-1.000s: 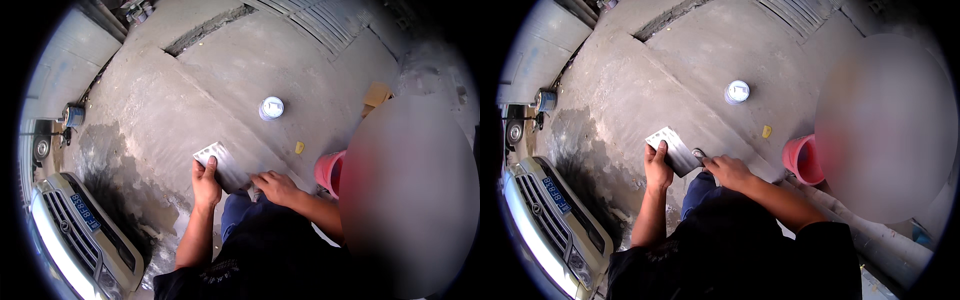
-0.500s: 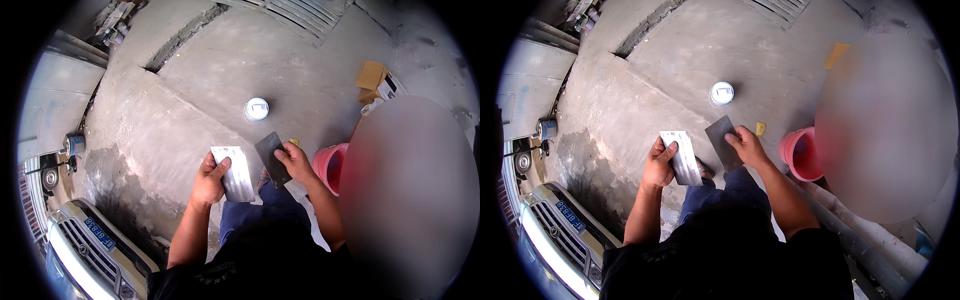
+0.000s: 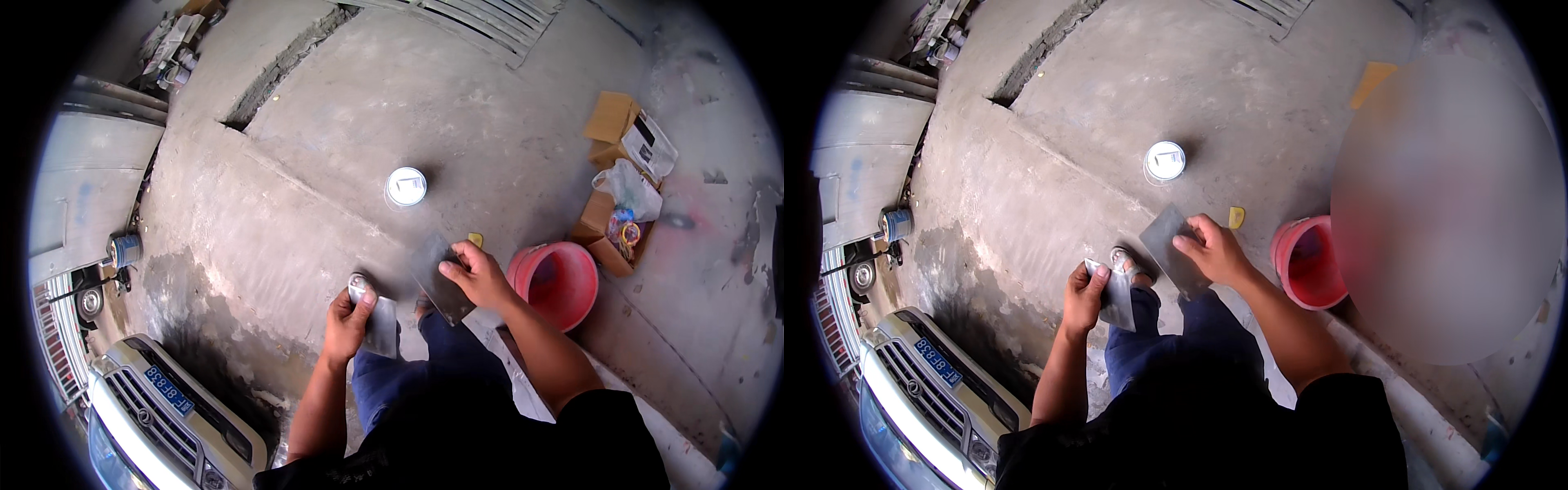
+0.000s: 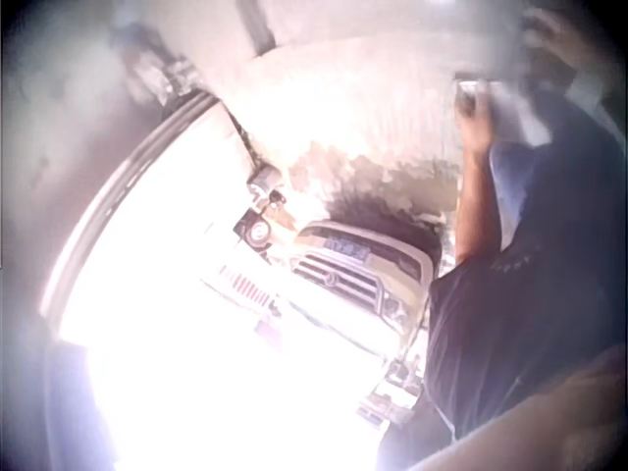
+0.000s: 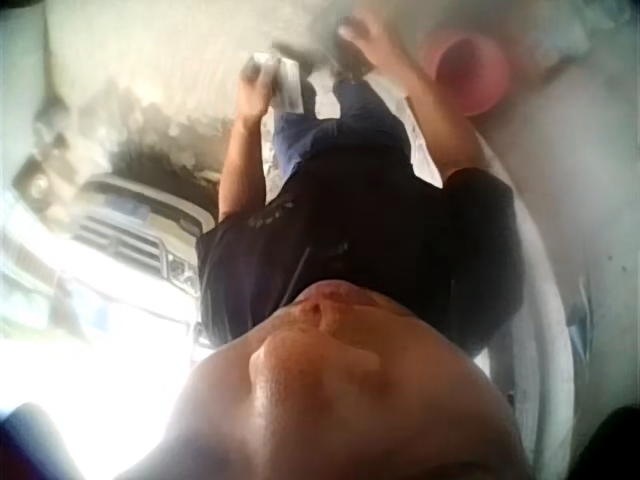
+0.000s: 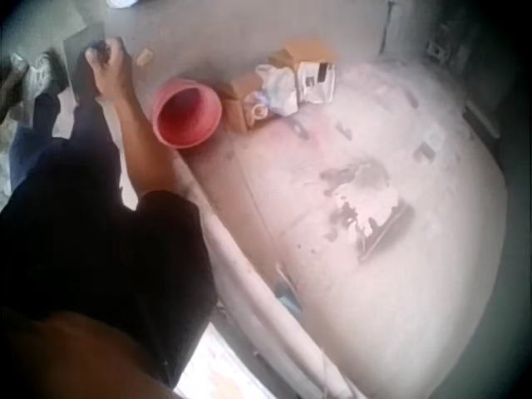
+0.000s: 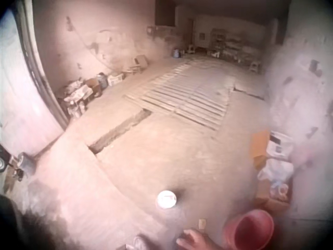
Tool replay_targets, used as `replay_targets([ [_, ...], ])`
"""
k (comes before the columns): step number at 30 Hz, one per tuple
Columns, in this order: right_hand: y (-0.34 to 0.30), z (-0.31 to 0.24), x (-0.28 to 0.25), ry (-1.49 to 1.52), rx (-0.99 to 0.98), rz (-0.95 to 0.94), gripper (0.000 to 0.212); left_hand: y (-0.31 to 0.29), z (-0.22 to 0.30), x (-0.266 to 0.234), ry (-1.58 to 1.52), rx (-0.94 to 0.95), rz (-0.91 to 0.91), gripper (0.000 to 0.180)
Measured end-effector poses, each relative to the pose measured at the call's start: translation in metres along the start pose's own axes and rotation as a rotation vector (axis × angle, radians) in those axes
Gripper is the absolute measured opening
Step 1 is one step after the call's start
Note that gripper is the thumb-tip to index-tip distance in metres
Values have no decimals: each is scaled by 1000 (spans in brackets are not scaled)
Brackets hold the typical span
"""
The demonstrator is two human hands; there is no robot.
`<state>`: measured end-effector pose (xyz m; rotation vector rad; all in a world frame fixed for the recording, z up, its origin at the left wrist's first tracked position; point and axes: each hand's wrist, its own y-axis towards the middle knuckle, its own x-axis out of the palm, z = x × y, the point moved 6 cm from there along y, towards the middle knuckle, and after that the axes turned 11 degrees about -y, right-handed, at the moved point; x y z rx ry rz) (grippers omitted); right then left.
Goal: The person inspects the front bumper of a gold van, touching the surface to check for imperfections. They then retrieve a container of body filler and a tube of hardener, mixing the two substances together on a metal putty knife to prepare the compound for application.
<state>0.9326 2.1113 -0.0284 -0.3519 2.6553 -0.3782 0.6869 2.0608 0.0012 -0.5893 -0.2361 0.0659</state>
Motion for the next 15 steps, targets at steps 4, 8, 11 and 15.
replay_targets([
  [4, 1, 18, 18, -254, 1, -73, 37, 31, -43, -25, -74, -118, 98, 50],
  [8, 36, 39, 51, -255, -33, 26, 30, 78, -87, -20, -290, -168, 35, 35],
  [11, 73, 65, 84, -231, -84, 60, 26, 118, -111, -16, -361, -254, -102, 30],
  [15, 120, 131, 126, -77, 55, -46, 20, 191, -163, -48, -319, -59, -57, 21],
])
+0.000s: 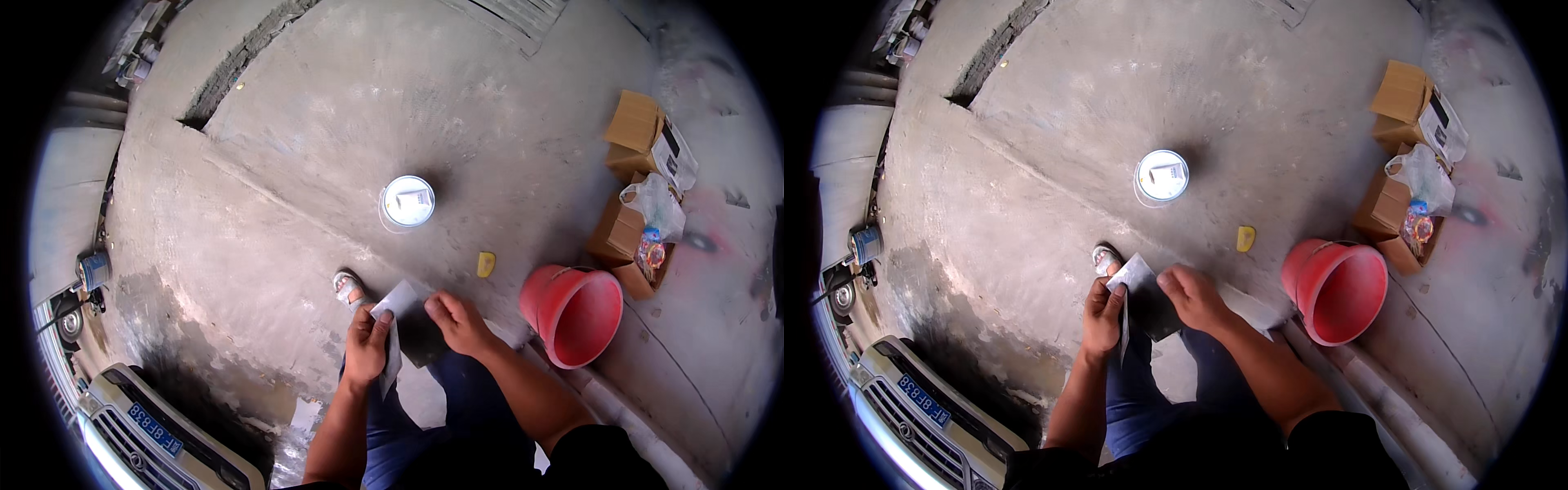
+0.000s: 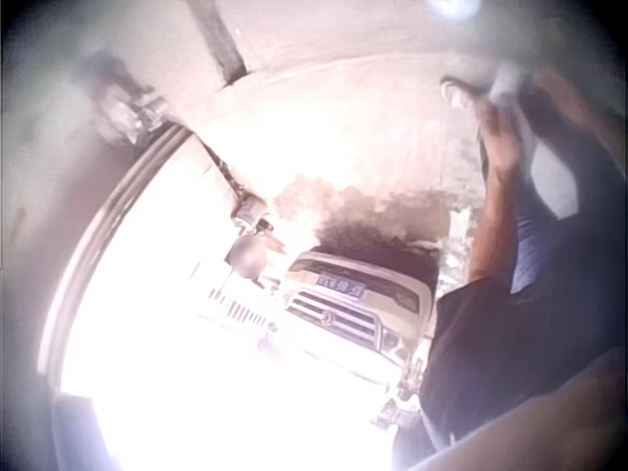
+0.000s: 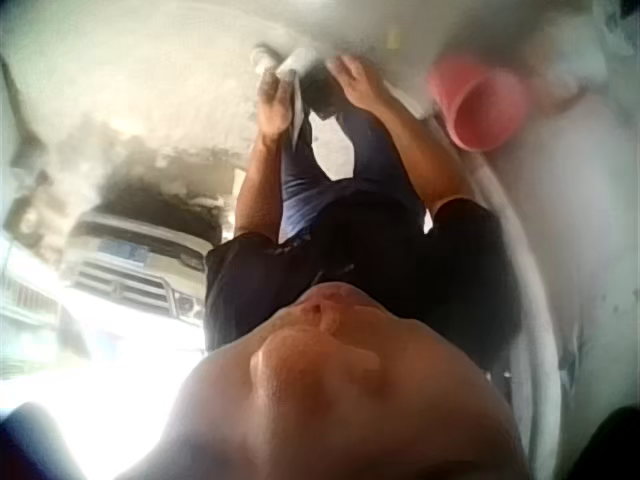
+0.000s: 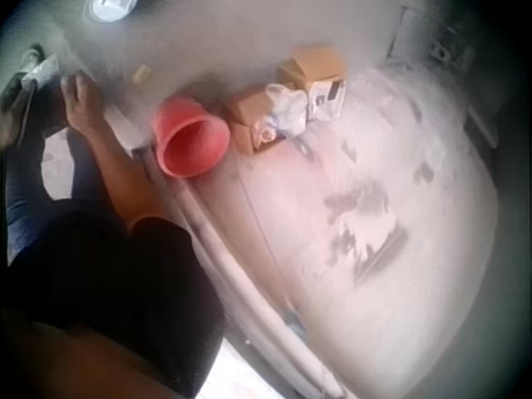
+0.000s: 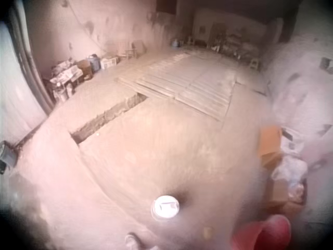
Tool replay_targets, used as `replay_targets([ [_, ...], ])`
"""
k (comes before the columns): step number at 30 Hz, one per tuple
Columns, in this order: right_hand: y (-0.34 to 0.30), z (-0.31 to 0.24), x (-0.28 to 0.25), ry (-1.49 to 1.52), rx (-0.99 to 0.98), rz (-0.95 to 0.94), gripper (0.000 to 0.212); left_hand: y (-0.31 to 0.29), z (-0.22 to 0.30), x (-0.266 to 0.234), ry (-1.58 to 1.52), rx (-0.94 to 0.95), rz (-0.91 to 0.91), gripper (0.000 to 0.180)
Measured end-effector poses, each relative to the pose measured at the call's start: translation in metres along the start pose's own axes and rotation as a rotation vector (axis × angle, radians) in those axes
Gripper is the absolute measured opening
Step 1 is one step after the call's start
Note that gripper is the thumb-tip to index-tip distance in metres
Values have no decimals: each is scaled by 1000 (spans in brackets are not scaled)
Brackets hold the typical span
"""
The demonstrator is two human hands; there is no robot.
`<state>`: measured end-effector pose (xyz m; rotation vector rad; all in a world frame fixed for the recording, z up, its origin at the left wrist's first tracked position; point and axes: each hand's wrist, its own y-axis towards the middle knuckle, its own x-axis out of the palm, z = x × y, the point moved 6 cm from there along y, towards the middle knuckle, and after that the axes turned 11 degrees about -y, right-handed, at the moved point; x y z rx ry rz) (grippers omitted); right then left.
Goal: The person inspects the front bumper of a gold van, touching the surface to check for imperfections. They then retrieve a container of body filler and a tube of hardener, mixing the two substances together on a metal putty knife to prepare the compound for application.
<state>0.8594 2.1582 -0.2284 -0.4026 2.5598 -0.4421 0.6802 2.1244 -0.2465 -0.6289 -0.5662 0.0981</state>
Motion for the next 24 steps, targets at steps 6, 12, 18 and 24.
replay_targets([
  [6, 117, 150, 15, 32, 329, -1, 18, 73, 5, -82, 9, 22, 136, 21],
  [12, 223, 221, 25, -592, 75, 116, 23, 132, 18, -157, 250, 285, 357, 25],
  [18, 270, 219, 80, -958, -356, 51, 46, 141, 43, -171, 296, 488, 366, 21],
  [24, 273, 230, 77, -899, -279, 72, 52, 126, 42, -177, 363, 482, 408, 25],
])
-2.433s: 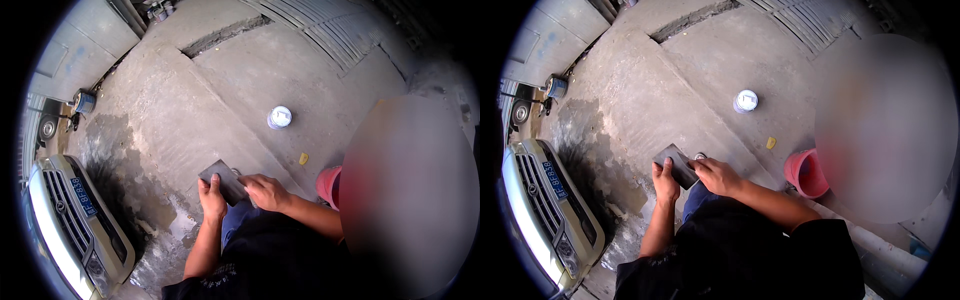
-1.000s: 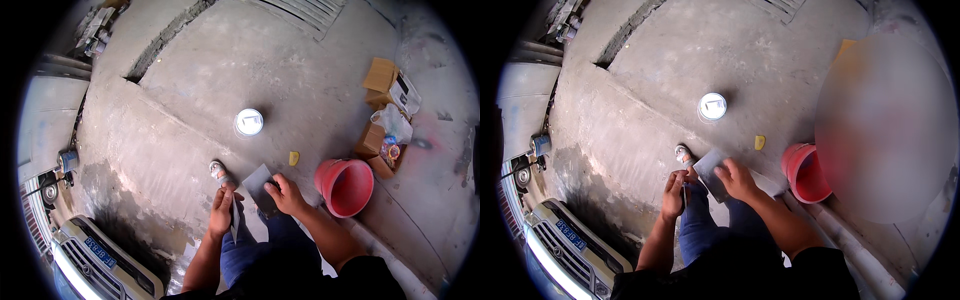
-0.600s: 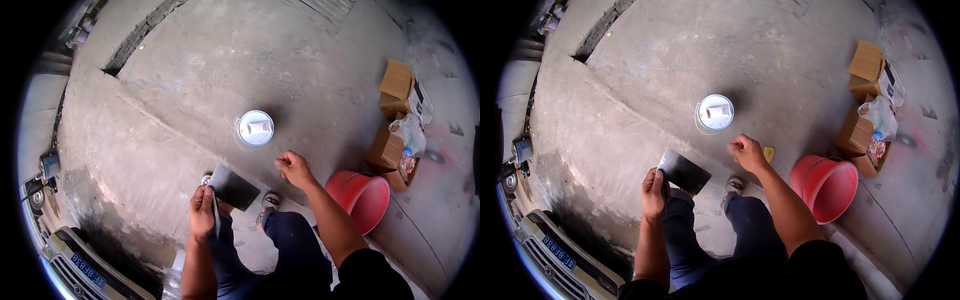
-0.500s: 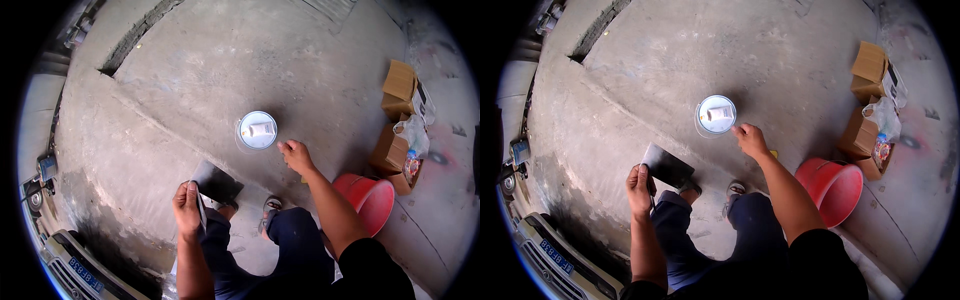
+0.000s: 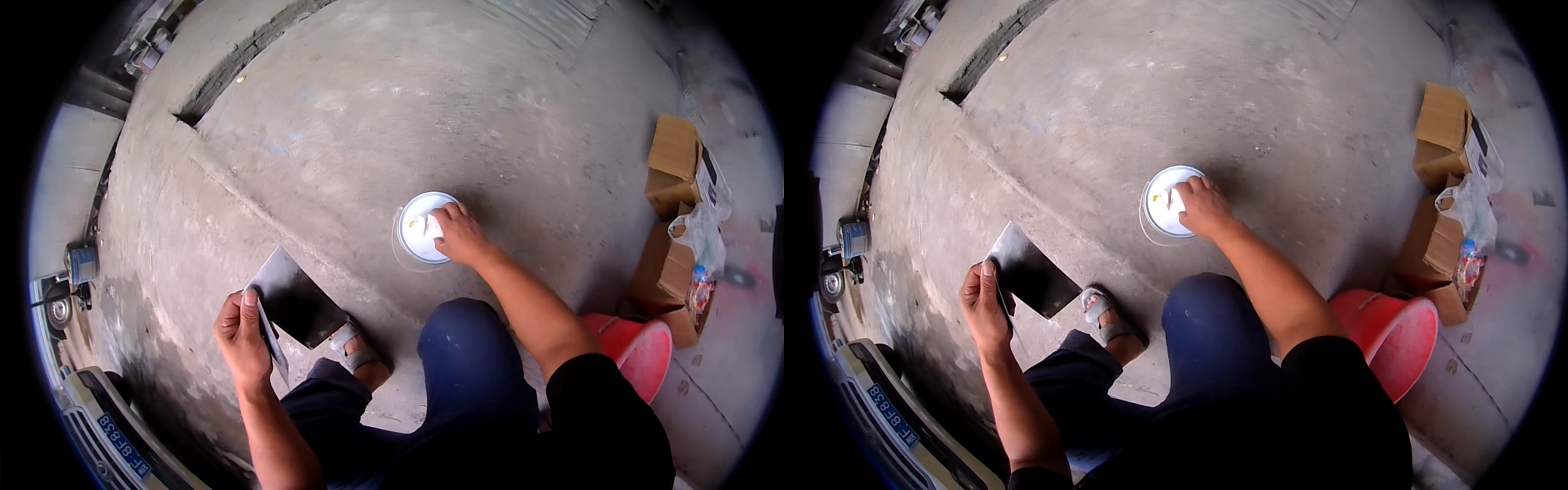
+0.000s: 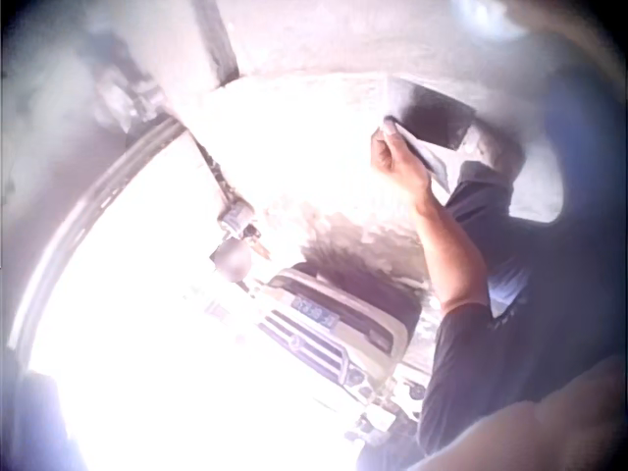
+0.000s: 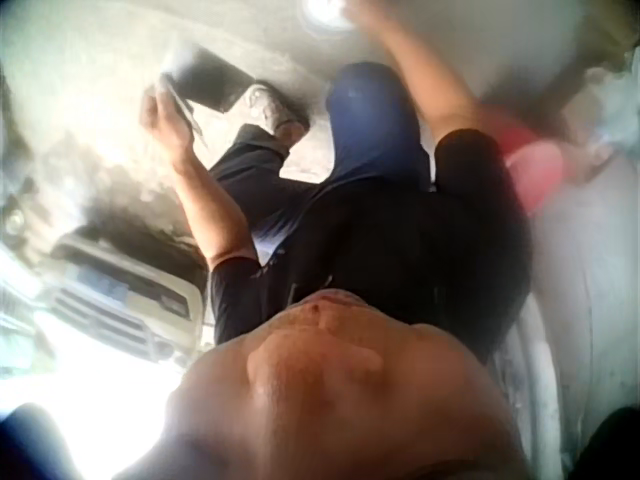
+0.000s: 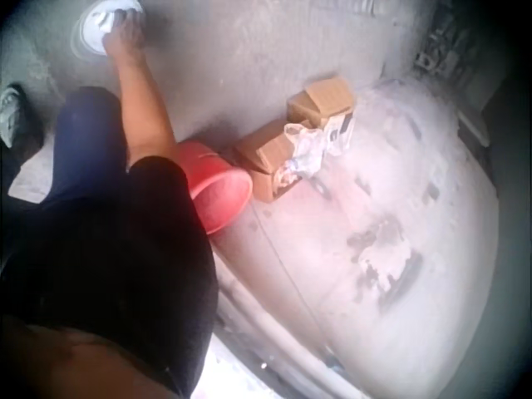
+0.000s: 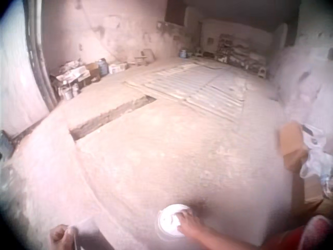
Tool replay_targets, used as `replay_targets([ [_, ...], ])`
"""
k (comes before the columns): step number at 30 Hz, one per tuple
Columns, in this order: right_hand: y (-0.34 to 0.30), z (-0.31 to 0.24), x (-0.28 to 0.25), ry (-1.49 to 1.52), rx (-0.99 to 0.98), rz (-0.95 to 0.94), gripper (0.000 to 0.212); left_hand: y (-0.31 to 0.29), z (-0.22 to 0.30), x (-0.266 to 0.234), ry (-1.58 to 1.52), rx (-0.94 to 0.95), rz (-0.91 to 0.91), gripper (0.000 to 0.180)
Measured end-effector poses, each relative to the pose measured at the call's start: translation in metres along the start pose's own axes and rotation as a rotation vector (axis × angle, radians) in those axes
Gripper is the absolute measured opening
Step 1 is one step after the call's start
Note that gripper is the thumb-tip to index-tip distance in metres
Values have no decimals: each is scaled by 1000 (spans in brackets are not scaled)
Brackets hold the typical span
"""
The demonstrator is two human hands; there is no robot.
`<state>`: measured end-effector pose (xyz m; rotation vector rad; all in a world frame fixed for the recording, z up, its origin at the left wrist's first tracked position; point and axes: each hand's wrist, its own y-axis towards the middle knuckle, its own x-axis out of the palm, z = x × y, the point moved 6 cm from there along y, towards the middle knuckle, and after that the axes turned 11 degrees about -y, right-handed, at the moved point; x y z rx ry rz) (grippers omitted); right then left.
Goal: The person inspects the front bumper of a gold van, touching the surface to check for imperfections. They then retrieve a container of body filler and a tube of hardener, mixing the two substances together on a metal putty knife to prepare the compound for application.
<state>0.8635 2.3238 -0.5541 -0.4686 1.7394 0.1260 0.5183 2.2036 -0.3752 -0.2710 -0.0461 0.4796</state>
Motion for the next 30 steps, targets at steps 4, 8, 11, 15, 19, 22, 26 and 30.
replay_targets([
  [4, -33, 72, 10, 312, 521, 191, 55, -6, 3, 6, -7, -50, -52, 26],
  [8, -105, 151, 98, 342, 898, -99, 58, 1, 0, 10, 59, 16, -92, 21],
  [11, -154, 164, 181, 140, 886, -326, 61, 3, -2, 11, 80, 9, -135, 22],
  [15, -161, 139, 175, 240, 855, -281, 54, 2, -1, 14, 98, 33, -91, 21],
  [19, -112, 134, 113, 441, 710, -3, 39, 4, -2, 14, 132, 37, -108, 20],
  [22, -65, 99, 55, 584, 544, 54, 29, 1, 0, 20, 145, 67, -107, 19],
  [26, -33, 87, 43, 442, 480, -56, 27, 3, 7, 35, 168, 126, -120, 19],
  [30, -17, 83, 29, 295, 577, -165, 38, 5, 4, 33, 160, 115, -181, 19],
])
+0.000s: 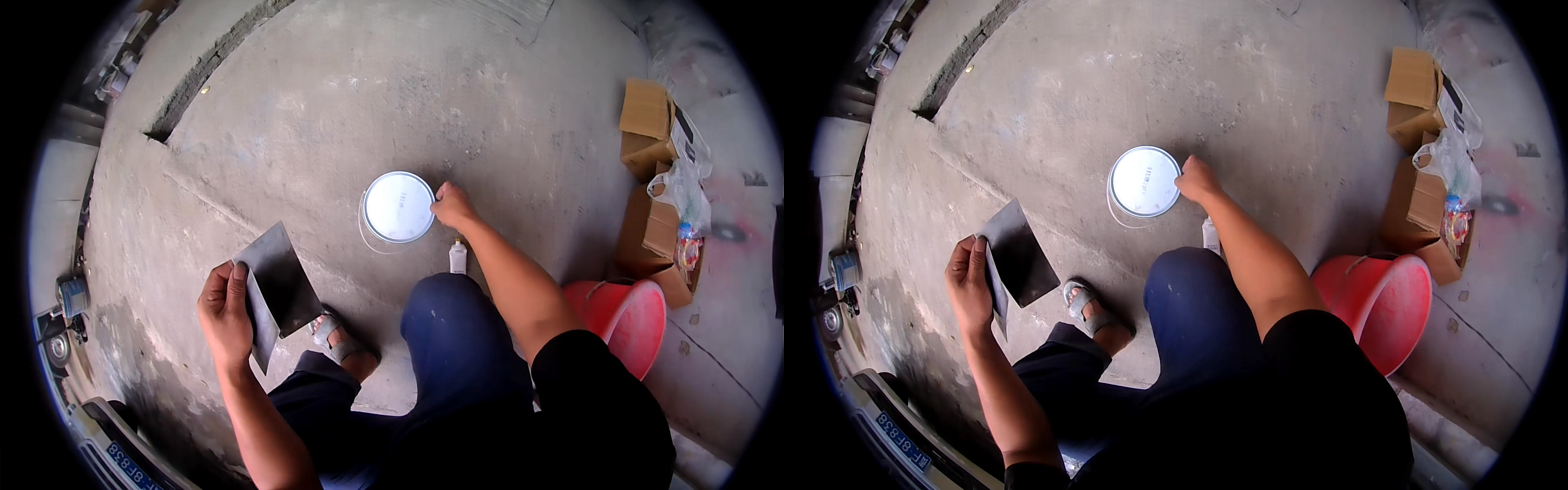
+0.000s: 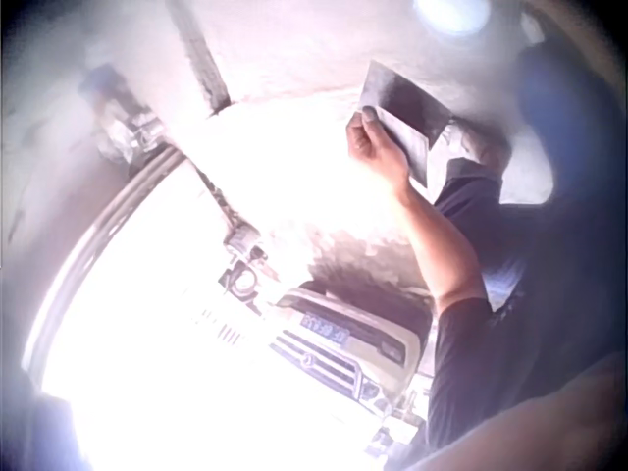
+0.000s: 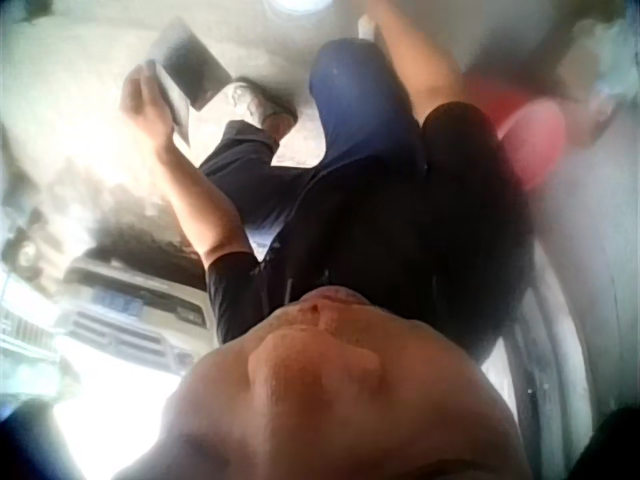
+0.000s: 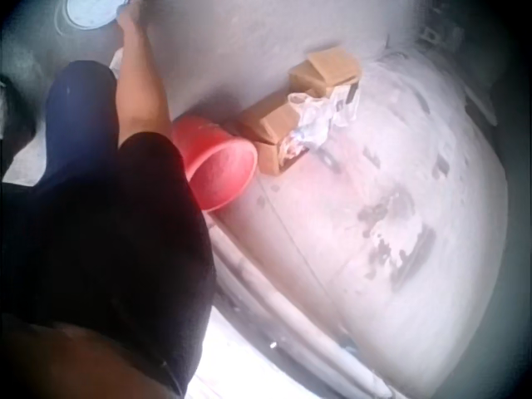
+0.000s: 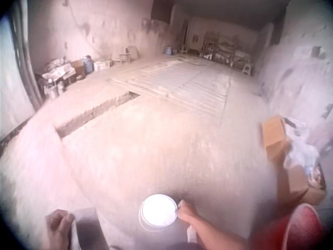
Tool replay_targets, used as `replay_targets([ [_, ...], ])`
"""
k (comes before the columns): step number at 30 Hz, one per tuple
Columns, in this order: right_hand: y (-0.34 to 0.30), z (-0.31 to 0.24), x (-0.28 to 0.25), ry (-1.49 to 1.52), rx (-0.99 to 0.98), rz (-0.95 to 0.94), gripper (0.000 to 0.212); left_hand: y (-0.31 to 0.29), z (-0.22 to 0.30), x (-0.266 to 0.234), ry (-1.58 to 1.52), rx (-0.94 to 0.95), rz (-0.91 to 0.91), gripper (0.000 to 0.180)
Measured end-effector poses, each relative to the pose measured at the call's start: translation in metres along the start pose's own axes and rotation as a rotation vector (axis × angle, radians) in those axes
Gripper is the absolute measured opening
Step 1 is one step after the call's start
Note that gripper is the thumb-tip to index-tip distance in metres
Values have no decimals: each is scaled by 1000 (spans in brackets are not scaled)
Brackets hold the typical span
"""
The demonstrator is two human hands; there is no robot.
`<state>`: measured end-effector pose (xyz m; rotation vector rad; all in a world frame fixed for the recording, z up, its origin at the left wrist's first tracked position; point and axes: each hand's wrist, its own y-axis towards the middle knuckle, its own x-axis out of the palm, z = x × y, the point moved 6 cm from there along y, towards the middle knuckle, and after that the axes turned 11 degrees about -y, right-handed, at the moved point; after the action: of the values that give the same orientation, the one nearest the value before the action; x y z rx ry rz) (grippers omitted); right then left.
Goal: The person inspects the front bumper of a gold van, touching the surface to check for imperfections. They then retrieve a container of body filler and a tube of hardener, mixing the two substances together on a metal putty knife to prepare the compound for application.
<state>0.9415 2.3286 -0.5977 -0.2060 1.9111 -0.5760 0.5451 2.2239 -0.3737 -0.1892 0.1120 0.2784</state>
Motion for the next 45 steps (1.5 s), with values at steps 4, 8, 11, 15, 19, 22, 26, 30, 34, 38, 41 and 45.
replay_targets([
  [4, 6, 3, 3, 61, 92, -116, 46, -1, 8, 13, 7, -20, 0, 19],
  [8, -14, -13, -17, 322, 154, -211, 40, -2, 7, 16, 33, -17, -29, 19],
  [11, -27, -2, -54, 273, 77, 61, 35, 0, 7, 20, 24, -22, -55, 19],
  [15, -59, 33, -114, -45, 94, 371, 28, 1, 5, 21, -19, -21, -78, 19],
  [19, -58, 86, -96, -388, 122, 371, 30, 5, 1, 28, -47, -84, -106, 18],
  [22, -55, 116, -45, -630, 60, 231, 23, 6, 3, 32, -118, -92, -109, 15],
  [26, -66, 160, 24, -653, 35, 76, 21, 6, 6, 35, -190, -127, -118, 13],
  [30, -74, 152, 28, -541, 9, -10, 19, 6, 4, 33, -246, -145, -61, 9],
  [34, -90, 47, -28, -122, -311, 161, 14, 3, -3, 30, -387, -172, -79, 7],
  [38, -161, -91, -56, 946, -526, -377, 40, 0, -6, 43, -529, -228, -76, 6],
  [41, -203, -158, -59, 1355, -680, -686, 52, -1, -5, 55, -576, -194, -111, 10],
  [45, -203, -163, -45, 1505, -348, -439, 26, -4, 0, 62, -590, -194, -154, 14],
])
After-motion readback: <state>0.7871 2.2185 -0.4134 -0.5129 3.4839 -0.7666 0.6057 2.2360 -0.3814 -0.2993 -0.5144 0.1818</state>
